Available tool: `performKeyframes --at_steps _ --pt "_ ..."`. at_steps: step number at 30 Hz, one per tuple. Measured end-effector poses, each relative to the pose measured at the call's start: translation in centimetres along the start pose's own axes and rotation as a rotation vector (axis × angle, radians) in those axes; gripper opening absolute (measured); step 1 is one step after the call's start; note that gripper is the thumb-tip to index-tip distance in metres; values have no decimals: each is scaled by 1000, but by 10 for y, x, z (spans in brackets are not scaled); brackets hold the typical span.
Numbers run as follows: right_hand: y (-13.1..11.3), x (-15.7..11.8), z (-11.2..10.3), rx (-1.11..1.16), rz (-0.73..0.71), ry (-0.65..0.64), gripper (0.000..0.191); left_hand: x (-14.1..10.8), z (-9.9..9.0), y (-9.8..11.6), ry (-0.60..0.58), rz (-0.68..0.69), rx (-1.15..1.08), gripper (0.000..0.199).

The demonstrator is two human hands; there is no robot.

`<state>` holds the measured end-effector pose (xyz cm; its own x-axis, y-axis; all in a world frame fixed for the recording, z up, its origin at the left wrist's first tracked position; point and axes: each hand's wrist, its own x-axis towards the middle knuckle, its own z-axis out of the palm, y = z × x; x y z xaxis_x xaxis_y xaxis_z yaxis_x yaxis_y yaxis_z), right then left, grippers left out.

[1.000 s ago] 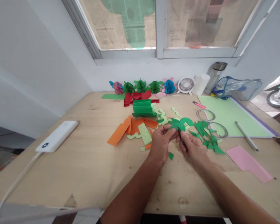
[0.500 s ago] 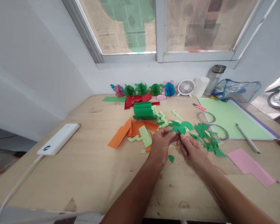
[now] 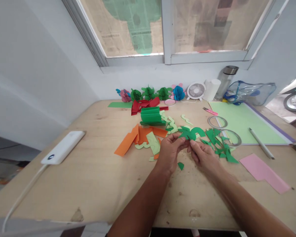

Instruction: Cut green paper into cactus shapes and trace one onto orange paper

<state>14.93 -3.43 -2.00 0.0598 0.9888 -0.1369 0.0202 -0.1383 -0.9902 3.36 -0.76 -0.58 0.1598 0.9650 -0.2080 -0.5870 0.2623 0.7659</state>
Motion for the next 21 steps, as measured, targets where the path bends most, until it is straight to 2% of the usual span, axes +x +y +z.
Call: performKeyframes --at_steps 6,13,19,21 --pt "-5 1 -4 -100 -14 -9 53 2 -3 2 21 -35 36 23" --pt "-5 2 -7 -147 -26 16 53 3 -6 3 -15 -48 145 20" --pt "-2 2 -11 -134 -16 -32 52 3 -6 3 76 50 73 22" --pt "-2 2 -13 -113 -53 1 49 4 -5 2 77 57 52 23"
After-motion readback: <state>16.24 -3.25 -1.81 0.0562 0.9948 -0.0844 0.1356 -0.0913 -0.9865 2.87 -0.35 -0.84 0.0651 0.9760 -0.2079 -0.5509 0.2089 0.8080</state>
